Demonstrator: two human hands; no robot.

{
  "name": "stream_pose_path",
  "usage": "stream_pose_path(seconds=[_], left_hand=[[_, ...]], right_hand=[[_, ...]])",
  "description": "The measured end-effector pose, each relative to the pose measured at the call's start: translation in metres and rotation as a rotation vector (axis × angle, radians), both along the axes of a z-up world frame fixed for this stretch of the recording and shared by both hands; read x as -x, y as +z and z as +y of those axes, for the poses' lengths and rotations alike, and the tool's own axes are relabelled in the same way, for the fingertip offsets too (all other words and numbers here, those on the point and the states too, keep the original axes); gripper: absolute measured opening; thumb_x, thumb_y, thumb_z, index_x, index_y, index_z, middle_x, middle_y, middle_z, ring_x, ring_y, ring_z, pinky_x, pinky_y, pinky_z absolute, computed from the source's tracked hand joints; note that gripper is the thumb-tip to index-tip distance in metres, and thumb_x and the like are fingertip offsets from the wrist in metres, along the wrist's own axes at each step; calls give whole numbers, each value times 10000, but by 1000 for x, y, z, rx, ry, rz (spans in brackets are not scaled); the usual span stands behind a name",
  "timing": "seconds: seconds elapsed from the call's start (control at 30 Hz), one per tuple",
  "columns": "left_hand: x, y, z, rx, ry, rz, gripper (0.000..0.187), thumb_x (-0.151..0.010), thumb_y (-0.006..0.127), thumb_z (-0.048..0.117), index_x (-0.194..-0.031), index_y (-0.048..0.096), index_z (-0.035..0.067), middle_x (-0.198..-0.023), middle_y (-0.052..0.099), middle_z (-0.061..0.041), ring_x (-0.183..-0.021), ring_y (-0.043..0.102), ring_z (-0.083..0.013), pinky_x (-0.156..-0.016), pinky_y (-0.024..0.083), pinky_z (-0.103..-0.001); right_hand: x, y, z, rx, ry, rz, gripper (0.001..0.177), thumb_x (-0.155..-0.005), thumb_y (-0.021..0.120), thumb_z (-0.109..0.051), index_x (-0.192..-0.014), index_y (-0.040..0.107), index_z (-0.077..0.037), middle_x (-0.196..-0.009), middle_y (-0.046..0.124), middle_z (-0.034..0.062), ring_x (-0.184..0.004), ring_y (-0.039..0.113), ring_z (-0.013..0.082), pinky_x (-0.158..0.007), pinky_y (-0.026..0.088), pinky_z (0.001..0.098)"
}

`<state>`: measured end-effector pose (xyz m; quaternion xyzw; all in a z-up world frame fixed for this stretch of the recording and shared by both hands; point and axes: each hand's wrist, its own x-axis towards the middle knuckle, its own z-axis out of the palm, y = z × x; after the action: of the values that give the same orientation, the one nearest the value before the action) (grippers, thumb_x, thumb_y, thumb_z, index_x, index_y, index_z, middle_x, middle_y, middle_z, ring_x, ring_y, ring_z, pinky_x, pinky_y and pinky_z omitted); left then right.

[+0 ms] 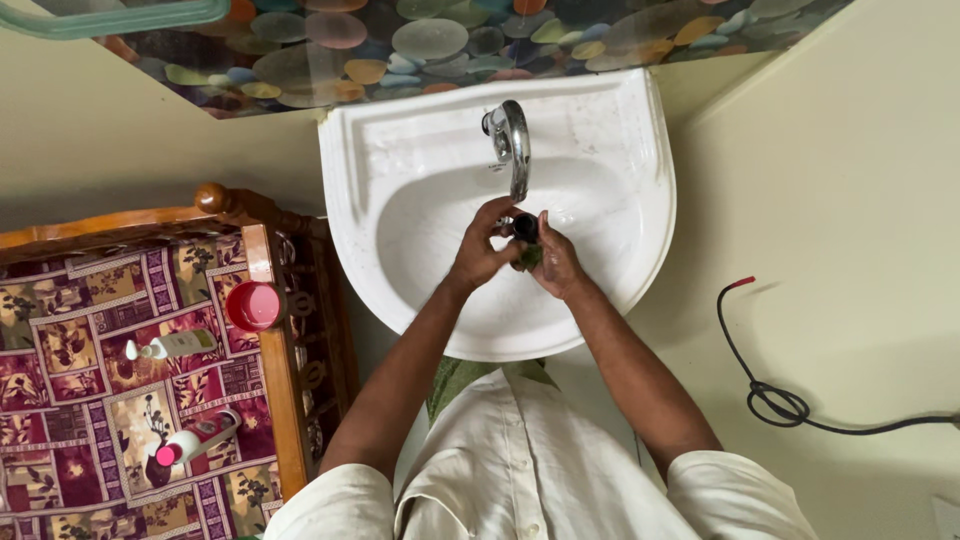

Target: The person scrubs a white bathroom sink with a green sponge, focusing on the basin, faucet, and surrounding surfaces. They repeatedly wipe and rinse the sink, ensuring all areas are cleaned.

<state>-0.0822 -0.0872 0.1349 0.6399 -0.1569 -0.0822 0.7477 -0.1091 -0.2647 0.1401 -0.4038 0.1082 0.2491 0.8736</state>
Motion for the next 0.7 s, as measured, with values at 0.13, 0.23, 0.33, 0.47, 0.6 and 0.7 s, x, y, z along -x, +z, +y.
stream_pose_path(seconds=[0.13,0.23,0.33,0.47,0.6,0.7], left_hand=[[7,38,12,-339,72,-55,571,-740,850,83,-1286,686,108,-1417,594,-131,-1165,678,-260,-979,580,-361],[13,48,29,-396,193,-177,548,-736,887,133,-1253,708,93,-1400,609,-150,-1234,645,-305,-1017,557,-397],[20,45,59,-416,405,-286,537,-746,916,107,-1240,708,69,-1318,627,-156,-1220,633,-326,-1008,556,-404],[28,31,133,-321,757,-328,473,-812,863,-7,-1253,698,41,-1219,617,-137,-1163,643,-274,-963,637,-378],[39,13,240,-388,1156,-137,402,-847,783,52,-1235,683,30,-1172,610,-131,-1072,669,-258,-921,614,-398],[38,-13,316,-852,1354,-80,410,-767,859,129,-1127,697,18,-1113,682,-162,-1115,610,-377,-1023,491,-504]], right_hand=[[0,-34,3,85,0,-24,674,-1069,488,-674,-1238,593,-29,-971,636,65,-840,596,192,-728,490,356],[-3,-40,11,174,5,4,671,-1031,497,-687,-1191,626,-48,-931,634,45,-798,599,190,-697,500,353],[-11,-40,17,249,6,64,663,-960,486,-675,-1198,686,-90,-956,675,16,-827,634,147,-677,512,318],[-18,-62,11,255,-35,98,426,-1029,610,-469,-1216,684,-94,-1007,661,2,-882,633,133,-682,515,321],[-19,-84,4,417,-64,101,290,-1019,653,-271,-1231,690,-76,-1038,675,23,-897,638,149,-694,532,340],[-20,-94,10,444,-70,141,288,-1001,632,-237,-1243,693,-91,-1059,698,22,-906,658,151,-705,547,340]])
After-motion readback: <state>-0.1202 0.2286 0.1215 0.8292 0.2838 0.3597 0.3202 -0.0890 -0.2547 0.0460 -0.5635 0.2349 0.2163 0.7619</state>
